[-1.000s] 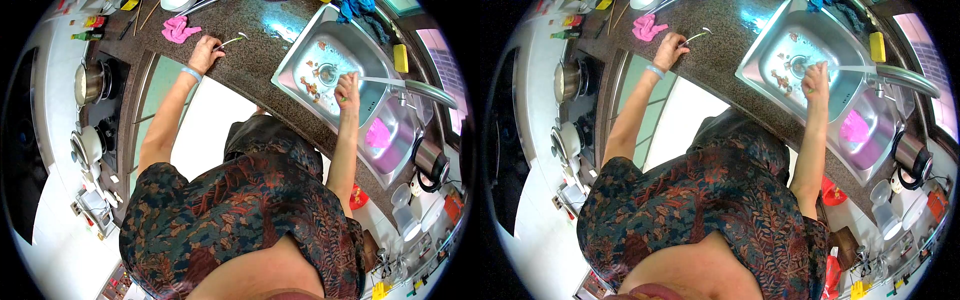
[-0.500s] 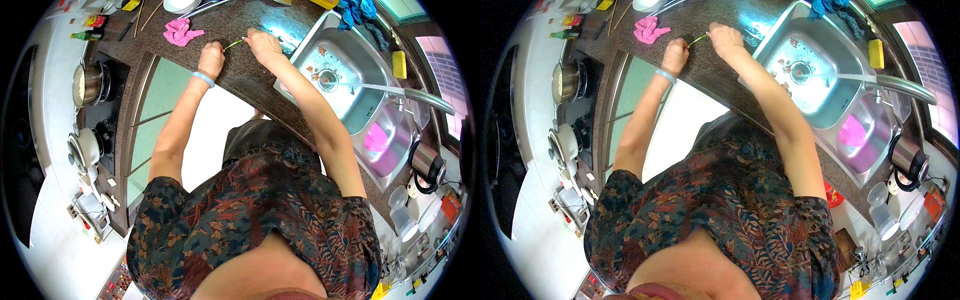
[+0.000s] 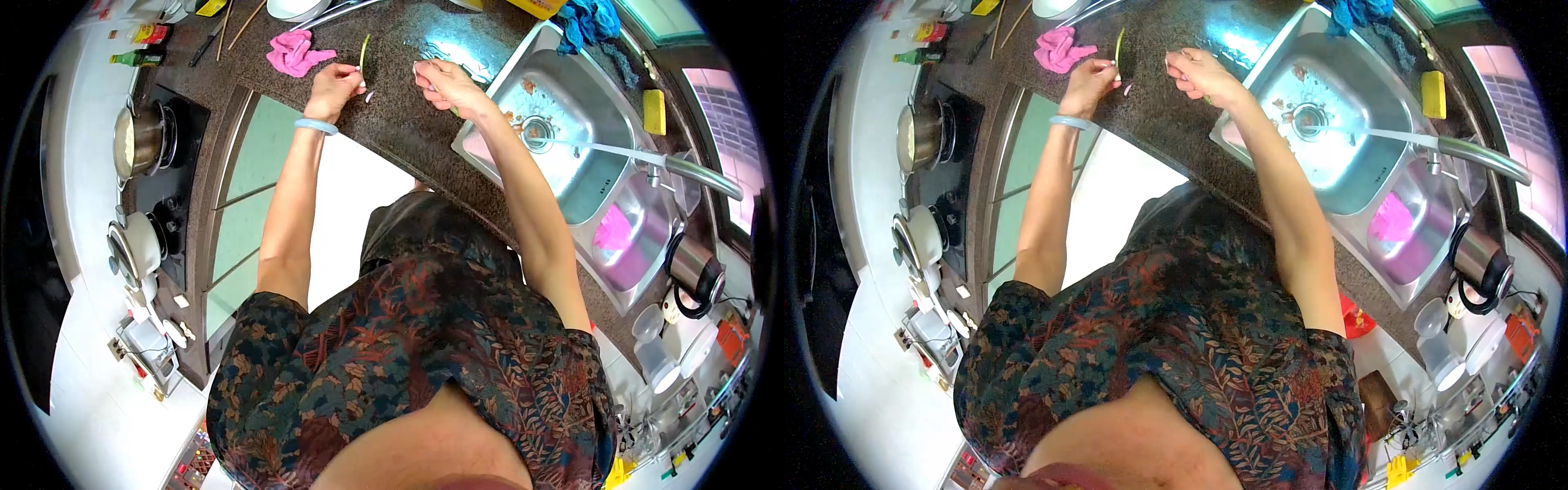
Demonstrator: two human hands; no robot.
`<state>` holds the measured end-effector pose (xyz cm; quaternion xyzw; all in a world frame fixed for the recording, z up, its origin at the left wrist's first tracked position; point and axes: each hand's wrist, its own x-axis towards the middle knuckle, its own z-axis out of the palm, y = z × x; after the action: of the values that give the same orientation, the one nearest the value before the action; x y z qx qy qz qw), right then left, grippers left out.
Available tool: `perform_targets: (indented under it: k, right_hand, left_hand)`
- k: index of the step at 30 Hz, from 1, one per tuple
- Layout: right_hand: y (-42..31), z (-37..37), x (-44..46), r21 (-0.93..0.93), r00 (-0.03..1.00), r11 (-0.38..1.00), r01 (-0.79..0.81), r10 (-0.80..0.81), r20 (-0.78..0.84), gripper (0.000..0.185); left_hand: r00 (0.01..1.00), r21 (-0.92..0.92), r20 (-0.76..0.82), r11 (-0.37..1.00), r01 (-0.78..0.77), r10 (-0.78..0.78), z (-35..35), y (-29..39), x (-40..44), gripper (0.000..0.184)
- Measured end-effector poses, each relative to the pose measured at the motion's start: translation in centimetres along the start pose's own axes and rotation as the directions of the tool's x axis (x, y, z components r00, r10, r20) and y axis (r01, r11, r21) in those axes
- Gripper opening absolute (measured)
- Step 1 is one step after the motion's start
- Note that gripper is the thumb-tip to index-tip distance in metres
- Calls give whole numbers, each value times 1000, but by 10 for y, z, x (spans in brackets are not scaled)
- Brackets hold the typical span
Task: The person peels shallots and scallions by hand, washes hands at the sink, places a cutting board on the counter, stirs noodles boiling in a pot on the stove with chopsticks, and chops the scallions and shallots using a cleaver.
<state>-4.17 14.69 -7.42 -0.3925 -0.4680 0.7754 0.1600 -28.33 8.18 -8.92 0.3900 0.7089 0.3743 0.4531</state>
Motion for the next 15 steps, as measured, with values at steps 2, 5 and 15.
perform_targets:
  k: [2, 5, 15]
  right_hand:
    - [-9, 5, -14, 233, 997, 972, 5, -22, 74, 20]
    - [-5, 16, -11, 314, 991, 948, 50, -86, 103, 20]
    - [-1, 23, -38, -102, 946, 990, 98, -124, -298, 41]
  left_hand:
    - [993, -270, 39, 956, 115, -109, 5, 22, -13, 25]
    - [995, -252, 99, 968, 12, 14, 24, 43, -28, 22]
    - [793, 463, -126, 743, -484, 596, 116, 56, -64, 13]
